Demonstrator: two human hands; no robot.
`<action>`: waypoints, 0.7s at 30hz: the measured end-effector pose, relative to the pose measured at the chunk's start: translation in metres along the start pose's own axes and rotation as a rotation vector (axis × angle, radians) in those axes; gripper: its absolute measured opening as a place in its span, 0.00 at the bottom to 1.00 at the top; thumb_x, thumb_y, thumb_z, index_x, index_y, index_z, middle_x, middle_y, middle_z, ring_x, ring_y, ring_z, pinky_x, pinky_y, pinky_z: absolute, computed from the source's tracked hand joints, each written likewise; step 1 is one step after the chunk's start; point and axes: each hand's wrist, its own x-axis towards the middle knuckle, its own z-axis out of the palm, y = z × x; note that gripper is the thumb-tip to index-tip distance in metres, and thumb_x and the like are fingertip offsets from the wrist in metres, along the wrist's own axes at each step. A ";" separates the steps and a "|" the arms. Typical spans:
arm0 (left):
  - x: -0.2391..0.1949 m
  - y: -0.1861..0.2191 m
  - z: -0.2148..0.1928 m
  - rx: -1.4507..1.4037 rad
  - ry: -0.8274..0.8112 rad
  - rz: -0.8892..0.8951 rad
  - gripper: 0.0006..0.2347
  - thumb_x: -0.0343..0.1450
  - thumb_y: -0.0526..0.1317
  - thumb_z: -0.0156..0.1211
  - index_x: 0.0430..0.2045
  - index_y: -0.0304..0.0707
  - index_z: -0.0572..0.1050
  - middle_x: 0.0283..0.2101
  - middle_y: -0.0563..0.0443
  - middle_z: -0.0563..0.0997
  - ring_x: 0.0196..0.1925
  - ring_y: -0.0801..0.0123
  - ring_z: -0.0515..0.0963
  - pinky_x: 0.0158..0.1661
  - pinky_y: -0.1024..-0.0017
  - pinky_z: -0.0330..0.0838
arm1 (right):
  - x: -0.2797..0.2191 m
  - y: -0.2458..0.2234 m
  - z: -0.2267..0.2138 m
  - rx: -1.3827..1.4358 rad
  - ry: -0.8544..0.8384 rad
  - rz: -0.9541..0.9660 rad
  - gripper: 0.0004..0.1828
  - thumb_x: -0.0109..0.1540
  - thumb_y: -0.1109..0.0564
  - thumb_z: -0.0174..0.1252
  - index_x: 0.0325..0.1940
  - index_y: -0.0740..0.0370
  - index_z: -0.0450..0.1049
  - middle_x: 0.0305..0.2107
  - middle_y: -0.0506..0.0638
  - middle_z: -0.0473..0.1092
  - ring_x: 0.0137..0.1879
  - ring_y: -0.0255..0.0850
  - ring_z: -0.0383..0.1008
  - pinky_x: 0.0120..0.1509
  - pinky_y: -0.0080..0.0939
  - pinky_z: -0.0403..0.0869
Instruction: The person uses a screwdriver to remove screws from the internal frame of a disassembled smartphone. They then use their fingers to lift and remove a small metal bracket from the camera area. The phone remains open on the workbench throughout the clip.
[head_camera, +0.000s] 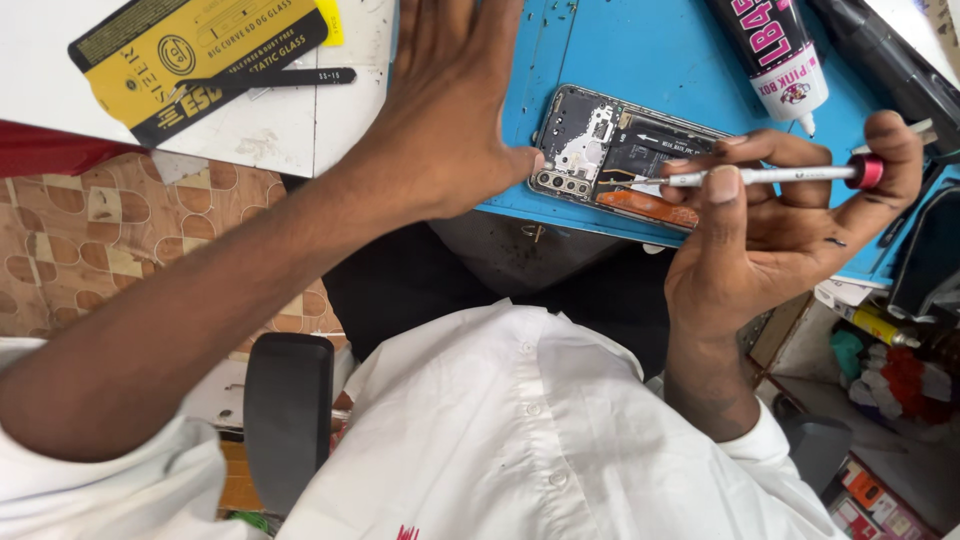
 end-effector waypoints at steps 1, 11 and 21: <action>0.004 0.003 0.000 0.007 -0.027 -0.008 0.54 0.61 0.43 0.79 0.71 0.30 0.36 0.70 0.21 0.45 0.76 0.27 0.39 0.74 0.35 0.32 | 0.000 0.002 -0.002 0.023 0.013 0.000 0.38 0.80 0.71 0.59 0.79 0.48 0.41 0.45 0.61 0.73 0.39 0.48 0.81 0.50 0.45 0.85; 0.029 0.039 -0.004 0.113 -0.178 -0.085 0.51 0.54 0.22 0.63 0.73 0.37 0.37 0.71 0.21 0.45 0.76 0.29 0.37 0.71 0.37 0.35 | -0.004 0.000 -0.002 0.107 0.085 0.099 0.37 0.80 0.72 0.60 0.78 0.53 0.41 0.43 0.61 0.73 0.39 0.46 0.80 0.47 0.39 0.82; 0.036 0.016 -0.022 0.166 -0.281 -0.115 0.57 0.61 0.50 0.81 0.72 0.34 0.33 0.71 0.23 0.45 0.76 0.33 0.37 0.72 0.36 0.38 | -0.002 -0.002 -0.002 0.195 0.106 0.137 0.38 0.80 0.70 0.60 0.78 0.52 0.39 0.43 0.60 0.72 0.41 0.47 0.81 0.49 0.43 0.86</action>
